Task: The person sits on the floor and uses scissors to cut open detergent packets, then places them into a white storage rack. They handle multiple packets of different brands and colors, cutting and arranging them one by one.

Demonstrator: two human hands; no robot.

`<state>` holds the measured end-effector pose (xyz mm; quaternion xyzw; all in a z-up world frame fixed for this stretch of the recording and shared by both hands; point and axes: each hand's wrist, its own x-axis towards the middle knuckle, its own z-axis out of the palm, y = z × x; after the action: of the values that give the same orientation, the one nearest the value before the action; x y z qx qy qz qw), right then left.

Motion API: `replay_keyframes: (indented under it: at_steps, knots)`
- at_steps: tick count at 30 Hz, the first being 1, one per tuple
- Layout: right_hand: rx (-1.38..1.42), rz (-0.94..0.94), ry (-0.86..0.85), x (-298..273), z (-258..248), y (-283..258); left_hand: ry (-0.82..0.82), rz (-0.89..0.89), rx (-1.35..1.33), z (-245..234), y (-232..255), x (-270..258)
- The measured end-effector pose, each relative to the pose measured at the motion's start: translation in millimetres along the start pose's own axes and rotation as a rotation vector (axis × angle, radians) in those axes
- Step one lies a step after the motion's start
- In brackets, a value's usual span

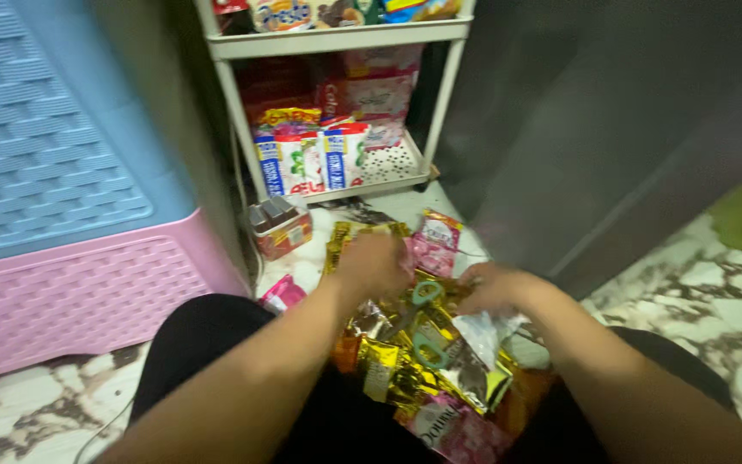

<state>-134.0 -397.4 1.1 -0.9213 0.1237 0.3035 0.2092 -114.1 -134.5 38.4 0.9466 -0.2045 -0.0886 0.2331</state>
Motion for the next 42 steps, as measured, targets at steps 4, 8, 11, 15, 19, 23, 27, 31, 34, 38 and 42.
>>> replay_keyframes:
  at_steps: [4,8,11,15,19,23,27,31,34,38,42]
  knots:
    - [0.094,-0.013,0.18,-30,20,25,-0.038,0.096,-0.156,47,37,-17]
    - [0.019,-0.049,0.253,-36,23,32,-0.068,-0.008,-0.536,75,58,-18]
    - [0.033,-0.066,0.207,-46,13,39,-0.007,-0.108,-0.962,82,73,-11]
    - [0.931,-0.119,0.083,-81,2,25,-0.071,-0.167,-1.254,59,73,-20]
    - [1.491,-0.349,-0.239,-123,-19,9,-0.314,-0.236,-1.667,27,72,-35]
    - [1.489,-0.404,-0.262,-132,8,-30,-0.011,-0.136,-1.519,10,59,-47]
    - [1.016,-0.458,0.04,-106,33,-54,0.242,0.135,-1.208,-13,34,-50]
    - [0.833,-0.59,0.039,-81,44,-68,0.488,0.275,-0.62,-38,7,-67]
    - [0.665,-0.613,0.122,-76,50,-91,0.458,0.198,-0.624,-57,1,-83]
    - [0.901,-0.553,0.019,-79,49,-117,0.433,0.102,-0.811,-74,-11,-92]
    - [1.173,-0.448,-0.043,-83,44,-133,0.508,0.172,-0.688,-74,-21,-99]
